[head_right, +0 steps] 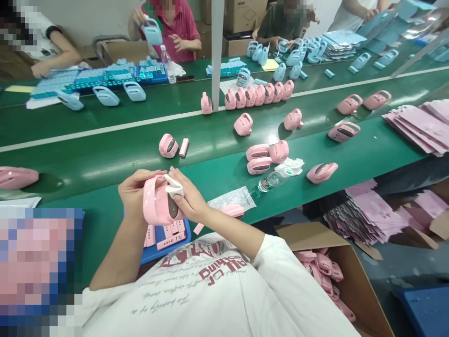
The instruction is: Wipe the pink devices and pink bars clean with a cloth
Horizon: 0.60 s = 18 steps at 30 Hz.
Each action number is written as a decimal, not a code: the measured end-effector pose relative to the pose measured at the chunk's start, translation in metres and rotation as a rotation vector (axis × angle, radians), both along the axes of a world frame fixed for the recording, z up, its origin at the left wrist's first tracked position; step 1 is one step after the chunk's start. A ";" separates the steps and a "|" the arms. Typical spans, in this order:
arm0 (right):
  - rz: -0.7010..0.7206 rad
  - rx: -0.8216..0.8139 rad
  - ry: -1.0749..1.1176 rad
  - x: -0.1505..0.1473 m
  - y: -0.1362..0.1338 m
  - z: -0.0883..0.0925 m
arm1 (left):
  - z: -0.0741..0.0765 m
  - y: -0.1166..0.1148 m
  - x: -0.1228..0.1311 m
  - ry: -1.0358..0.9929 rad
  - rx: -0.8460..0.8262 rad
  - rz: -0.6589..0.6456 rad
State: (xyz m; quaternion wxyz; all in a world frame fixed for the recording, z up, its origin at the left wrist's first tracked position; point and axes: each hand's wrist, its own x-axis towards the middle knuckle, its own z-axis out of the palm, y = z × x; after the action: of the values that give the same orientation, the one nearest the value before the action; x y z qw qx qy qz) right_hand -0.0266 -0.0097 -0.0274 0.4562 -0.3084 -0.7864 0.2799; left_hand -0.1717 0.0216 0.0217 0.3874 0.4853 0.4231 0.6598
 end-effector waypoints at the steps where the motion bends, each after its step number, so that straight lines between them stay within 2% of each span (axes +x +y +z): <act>1: 0.027 -0.001 -0.005 0.002 0.000 0.003 | 0.003 0.000 0.001 -0.010 0.002 -0.014; 3: 0.152 -0.007 -0.035 0.006 -0.002 0.010 | 0.008 0.000 0.003 -0.040 -0.024 -0.057; 4: 0.178 -0.064 -0.011 0.008 -0.003 0.014 | 0.010 0.001 0.003 -0.054 -0.041 -0.077; 6: 0.111 -0.341 0.185 0.012 -0.001 0.020 | 0.014 0.000 0.002 -0.078 -0.053 -0.107; 8: 0.022 -0.701 0.513 0.015 0.003 0.024 | 0.018 -0.001 0.003 -0.084 -0.052 -0.141; 10: 0.096 -0.956 0.758 0.014 0.004 0.025 | 0.023 -0.002 0.006 -0.065 -0.046 -0.178; 11: 0.173 -1.025 0.821 0.011 0.002 0.024 | 0.026 -0.002 0.009 -0.053 -0.045 -0.198; 13: 0.287 -1.078 0.890 0.004 -0.005 0.022 | 0.032 -0.001 0.016 -0.045 -0.059 -0.234; 14: 0.297 -1.084 0.935 0.001 -0.010 0.020 | 0.035 0.001 0.020 -0.041 -0.076 -0.253; 18: 0.209 -1.150 1.153 -0.010 -0.026 0.014 | 0.041 0.003 0.021 0.041 -0.165 -0.325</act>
State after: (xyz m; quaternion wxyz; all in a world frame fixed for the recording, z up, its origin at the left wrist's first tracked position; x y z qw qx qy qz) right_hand -0.0364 -0.0356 -0.0133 0.5308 -0.2272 -0.1869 0.7948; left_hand -0.1506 0.0247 0.0630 0.5186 0.5273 0.3999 0.5414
